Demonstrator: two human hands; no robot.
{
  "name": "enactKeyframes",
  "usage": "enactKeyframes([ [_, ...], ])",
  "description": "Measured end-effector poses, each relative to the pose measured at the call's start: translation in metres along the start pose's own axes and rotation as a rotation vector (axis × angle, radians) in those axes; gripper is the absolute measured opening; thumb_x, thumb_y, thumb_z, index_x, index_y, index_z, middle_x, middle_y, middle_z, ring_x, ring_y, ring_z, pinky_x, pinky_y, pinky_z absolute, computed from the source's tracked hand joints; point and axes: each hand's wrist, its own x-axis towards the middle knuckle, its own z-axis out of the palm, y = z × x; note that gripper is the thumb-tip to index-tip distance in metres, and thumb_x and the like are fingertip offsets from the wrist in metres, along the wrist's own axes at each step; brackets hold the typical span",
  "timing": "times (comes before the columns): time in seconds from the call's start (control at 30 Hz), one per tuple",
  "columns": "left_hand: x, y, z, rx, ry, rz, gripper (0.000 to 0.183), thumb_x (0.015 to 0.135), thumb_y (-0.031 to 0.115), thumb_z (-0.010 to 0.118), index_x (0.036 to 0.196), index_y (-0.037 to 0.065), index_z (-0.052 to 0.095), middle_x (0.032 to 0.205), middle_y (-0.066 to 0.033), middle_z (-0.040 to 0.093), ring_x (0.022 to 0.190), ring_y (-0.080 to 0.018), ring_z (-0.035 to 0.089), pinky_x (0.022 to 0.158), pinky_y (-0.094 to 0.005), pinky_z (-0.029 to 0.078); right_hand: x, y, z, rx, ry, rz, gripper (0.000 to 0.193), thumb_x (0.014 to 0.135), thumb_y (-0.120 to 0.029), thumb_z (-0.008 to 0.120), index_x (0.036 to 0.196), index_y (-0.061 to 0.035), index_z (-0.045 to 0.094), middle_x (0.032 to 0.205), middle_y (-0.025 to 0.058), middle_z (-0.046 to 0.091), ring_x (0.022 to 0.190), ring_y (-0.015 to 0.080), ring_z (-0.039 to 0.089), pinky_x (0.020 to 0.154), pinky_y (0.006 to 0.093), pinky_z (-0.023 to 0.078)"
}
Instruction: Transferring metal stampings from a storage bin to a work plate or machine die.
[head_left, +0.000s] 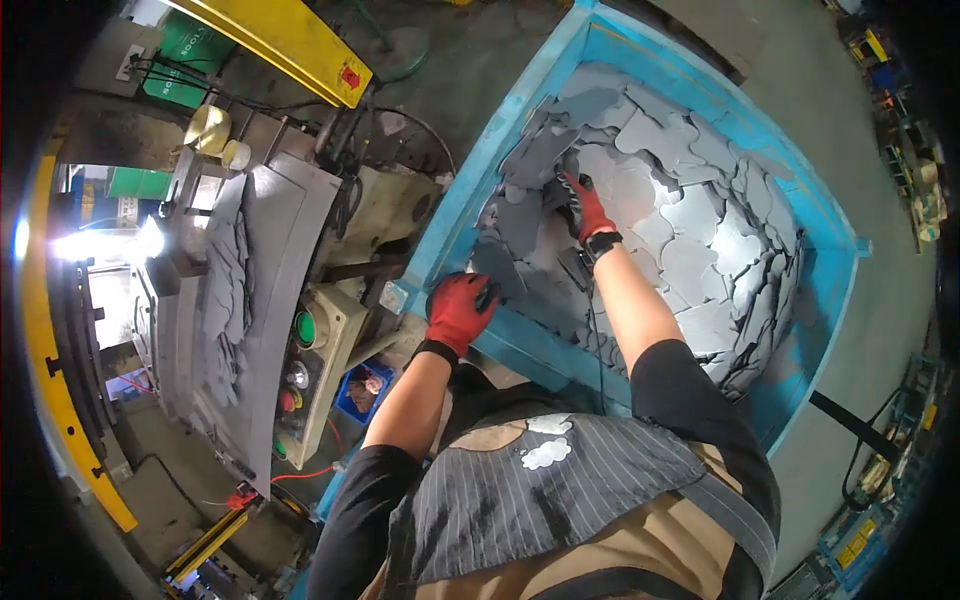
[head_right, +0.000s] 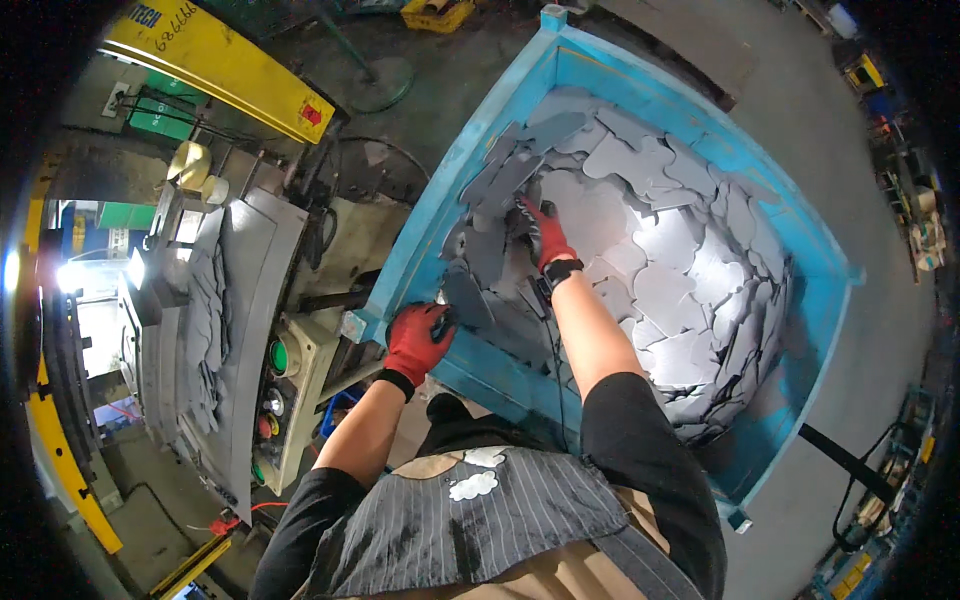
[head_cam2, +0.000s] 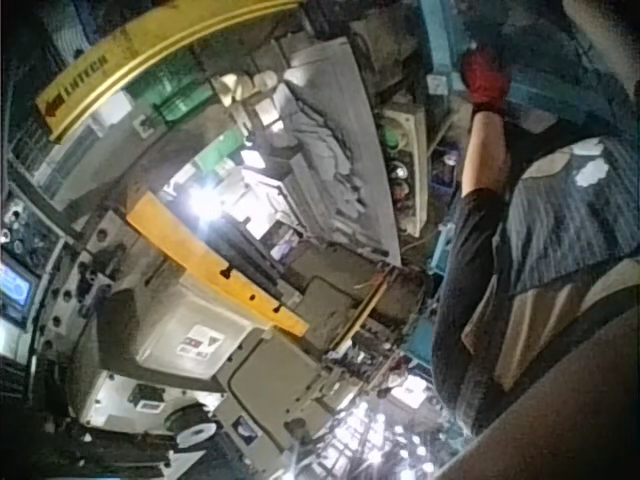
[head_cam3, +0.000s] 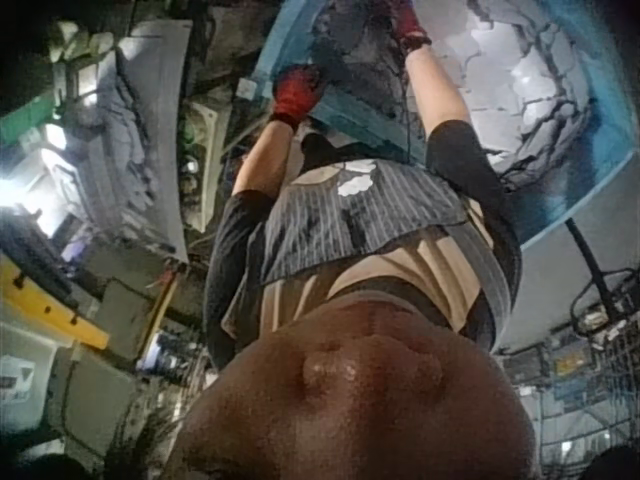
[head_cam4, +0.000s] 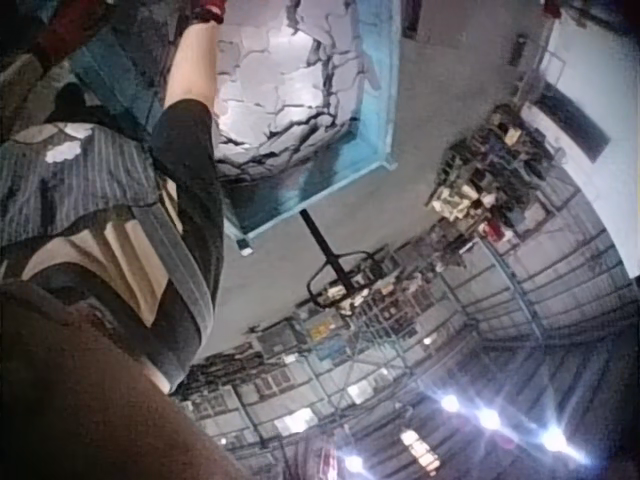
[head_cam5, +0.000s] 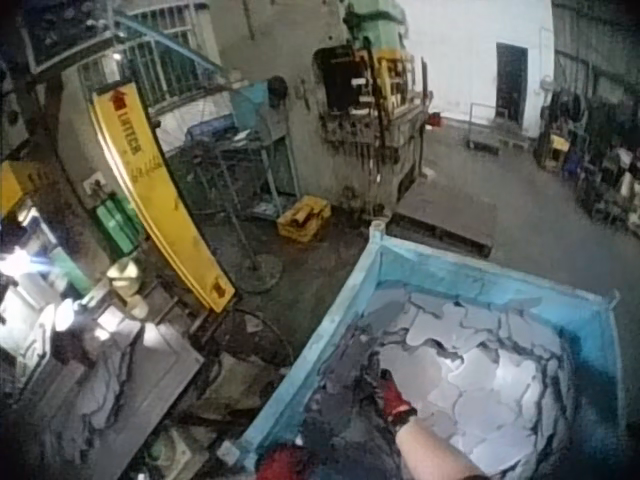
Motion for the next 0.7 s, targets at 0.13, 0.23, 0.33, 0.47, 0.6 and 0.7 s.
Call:
enactKeyframes([
  [0.13, -0.006, -0.002, 0.000, -0.035, -0.032, -0.077, 0.038, 0.075, 0.029, 0.067, 0.107, 0.011, 0.063, 0.101, -0.0120, 0.062, 0.094, -0.0333, 0.057, 0.083, -0.0412, 0.046, 0.006, 0.010, 0.058, -0.393, 0.357, -0.157, 0.078, 0.066, -0.028, 0.080, 0.130, -0.0025, 0.042, 0.115, 0.0111, 0.056, 0.102, 0.0216, 0.054, 0.083, 0.0360, 0.044],
  [0.23, -0.009, 0.000, -0.001, -0.006, -0.024, -0.074, 0.038, 0.075, 0.029, 0.067, 0.109, 0.012, 0.063, 0.101, -0.0119, 0.062, 0.094, -0.0329, 0.057, 0.083, -0.0413, 0.046, -0.001, 0.008, 0.079, -0.480, 0.588, -0.157, 0.081, 0.061, -0.021, 0.083, 0.128, -0.0004, 0.043, 0.107, 0.0126, 0.060, 0.093, 0.0245, 0.056, 0.078, 0.0364, 0.046],
  [0.33, -0.012, -0.002, 0.001, -0.009, 0.018, -0.050, 0.038, 0.075, 0.029, 0.067, 0.109, 0.013, 0.063, 0.101, -0.0117, 0.063, 0.095, -0.0326, 0.057, 0.083, -0.0415, 0.046, -0.016, -0.003, 0.081, -0.365, 0.546, -0.026, 0.061, 0.067, -0.010, 0.078, 0.120, -0.0016, 0.049, 0.093, 0.0108, 0.064, 0.067, 0.0215, 0.060, 0.054, 0.0342, 0.048],
  [0.47, -0.003, -0.002, -0.003, -0.039, -0.030, -0.035, 0.037, 0.074, 0.030, 0.067, 0.107, 0.013, 0.062, 0.100, -0.0115, 0.063, 0.096, -0.0327, 0.057, 0.084, -0.0416, 0.045, -0.020, -0.009, 0.066, -0.273, 0.512, -0.052, 0.044, 0.073, -0.013, 0.073, 0.112, -0.0018, 0.056, 0.096, 0.0121, 0.064, 0.073, 0.0227, 0.061, 0.057, 0.0315, 0.048],
  [0.6, -0.016, -0.009, 0.002, -0.027, 0.024, -0.073, 0.037, 0.074, 0.030, 0.067, 0.106, 0.013, 0.063, 0.100, -0.0115, 0.063, 0.095, -0.0329, 0.057, 0.083, -0.0417, 0.045, -0.065, -0.025, 0.065, -0.192, 0.326, 0.001, 0.035, 0.082, -0.017, 0.061, 0.114, -0.0021, 0.058, 0.105, 0.0098, 0.065, 0.086, 0.0246, 0.061, 0.070, 0.0319, 0.049],
  [0.7, -0.008, -0.006, 0.002, -0.027, 0.015, -0.041, 0.037, 0.074, 0.031, 0.067, 0.106, 0.013, 0.063, 0.100, -0.0116, 0.063, 0.095, -0.0328, 0.057, 0.083, -0.0420, 0.046, -0.082, -0.039, -0.022, -0.348, 0.218, -0.056, 0.035, 0.087, -0.018, 0.051, 0.117, -0.0018, 0.059, 0.112, 0.0084, 0.064, 0.093, 0.0229, 0.060, 0.082, 0.0340, 0.047],
])
